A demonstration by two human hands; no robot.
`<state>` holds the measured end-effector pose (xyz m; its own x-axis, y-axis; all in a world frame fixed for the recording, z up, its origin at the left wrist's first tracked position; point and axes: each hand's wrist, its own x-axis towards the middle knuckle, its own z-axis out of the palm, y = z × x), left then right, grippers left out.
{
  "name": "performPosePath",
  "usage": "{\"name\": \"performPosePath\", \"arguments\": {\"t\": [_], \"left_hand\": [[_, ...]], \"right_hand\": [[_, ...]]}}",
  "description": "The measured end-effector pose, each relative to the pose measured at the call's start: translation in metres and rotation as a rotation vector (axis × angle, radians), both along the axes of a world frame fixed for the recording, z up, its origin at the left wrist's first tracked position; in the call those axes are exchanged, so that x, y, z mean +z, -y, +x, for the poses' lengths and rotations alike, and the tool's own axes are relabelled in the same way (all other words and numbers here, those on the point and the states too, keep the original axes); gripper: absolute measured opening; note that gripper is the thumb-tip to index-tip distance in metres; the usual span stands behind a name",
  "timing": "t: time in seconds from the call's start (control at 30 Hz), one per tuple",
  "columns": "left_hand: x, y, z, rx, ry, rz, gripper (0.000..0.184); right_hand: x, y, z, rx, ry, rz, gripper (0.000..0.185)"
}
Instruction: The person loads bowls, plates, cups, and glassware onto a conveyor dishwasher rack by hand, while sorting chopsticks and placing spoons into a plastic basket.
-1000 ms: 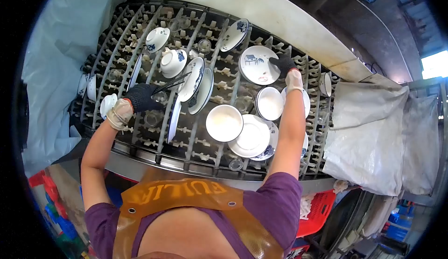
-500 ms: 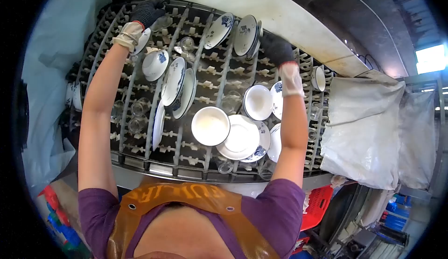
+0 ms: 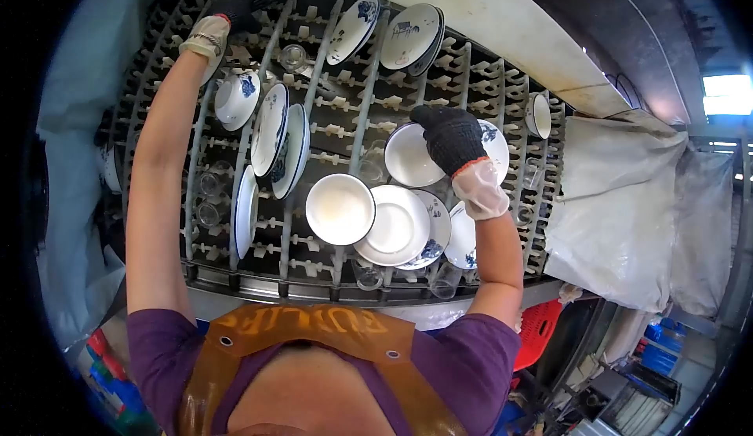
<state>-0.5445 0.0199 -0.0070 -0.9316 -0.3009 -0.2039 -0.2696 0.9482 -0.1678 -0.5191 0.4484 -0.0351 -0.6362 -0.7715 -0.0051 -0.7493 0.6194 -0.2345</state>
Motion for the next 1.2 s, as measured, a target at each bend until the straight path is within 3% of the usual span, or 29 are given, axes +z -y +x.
{"name": "performPosePath", "arguments": {"t": [0.03,0.1,0.13,0.2,0.27,0.37,0.4,0.43,0.47,0.53,0.6,0.67,0.73,0.83,0.87,0.93,1.03,1.1,1.13,1.17,1.2], "left_hand": [[-0.005,0.003,0.002,0.005,-0.003,-0.006,0.071],[-0.018,0.011,0.013,0.072,-0.405,0.11,0.068],[-0.02,0.011,0.019,0.09,-0.406,0.108,0.068],[-0.027,0.005,0.032,0.073,-0.715,0.498,0.065],[-0.041,0.008,0.033,0.12,-0.58,0.405,0.064],[-0.037,-0.005,0.048,0.024,-0.265,0.262,0.05],[-0.044,0.002,0.047,0.026,-0.257,0.262,0.05],[-0.055,0.012,0.046,-0.036,-0.345,0.289,0.048],[-0.067,0.019,0.044,-0.101,-0.434,0.317,0.046],[-0.057,0.009,0.055,-0.004,-0.461,0.402,0.044],[-0.048,0.007,0.062,0.04,-0.575,0.598,0.044],[-0.007,-0.019,0.089,0.008,-0.557,0.595,0.043],[0.018,-0.043,0.12,-0.06,-0.504,0.893,0.031],[0.047,-0.121,0.193,-0.256,-0.354,0.894,0.025],[0.046,-0.144,0.212,-0.361,-0.278,0.966,0.026],[0.038,-0.193,0.245,-0.571,-0.266,0.931,0.033],[0.008,-0.245,0.278,-0.492,-0.198,0.725,0.034],[-0.036,-0.261,0.288,-0.425,-0.22,0.465,0.028],[-0.045,-0.265,0.287,-0.424,-0.224,0.461,0.028],[-0.051,-0.267,0.284,-0.382,-0.205,0.454,0.026],[-0.053,-0.268,0.281,-0.339,-0.187,0.446,0.024]], "right_hand": [[0.0,0.003,-0.003,0.037,0.003,0.003,0.026],[0.001,0.004,-0.003,-0.003,0.026,0.009,0.028],[0.001,0.004,-0.002,-0.051,0.055,0.022,0.03],[-0.003,0.002,0.003,-0.071,0.043,0.011,0.032],[0.005,0.003,0.011,-0.028,-0.074,-0.102,0.029],[0.034,0.011,0.033,0.022,-0.14,-0.042,0.026],[0.044,0.014,0.041,0.078,-0.178,-0.055,0.029],[0.053,0.021,0.045,0.054,-0.286,-0.098,0.018],[0.063,0.026,0.049,0.062,-0.263,-0.261,0.016],[0.046,0.043,0.039,0.158,-0.352,-0.597,0.017],[0.037,0.054,0.034,0.295,-0.396,-0.259,0.023],[0.006,0.048,0.019,0.301,-0.448,-0.272,0.031],[-0.024,0.028,-0.007,0.107,-0.083,-0.308,0.04],[-0.043,0.002,-0.038,-0.064,0.336,-0.045,0.039],[-0.051,-0.001,-0.041,-0.04,0.315,-0.019,0.033],[-0.027,0.002,-0.026,-0.053,0.122,0.031,0.034],[-0.014,0.002,0.0,-0.049,-0.368,-0.422,0.043],[-0.015,0.002,0.008,0.044,-0.406,-0.334,0.043],[-0.016,0.003,0.009,0.13,-0.449,-0.248,0.044],[-0.027,0.004,0.01,0.149,-0.13,-0.166,0.046],[-0.022,-0.003,0.027,0.257,-0.041,-0.259,0.046]]}}
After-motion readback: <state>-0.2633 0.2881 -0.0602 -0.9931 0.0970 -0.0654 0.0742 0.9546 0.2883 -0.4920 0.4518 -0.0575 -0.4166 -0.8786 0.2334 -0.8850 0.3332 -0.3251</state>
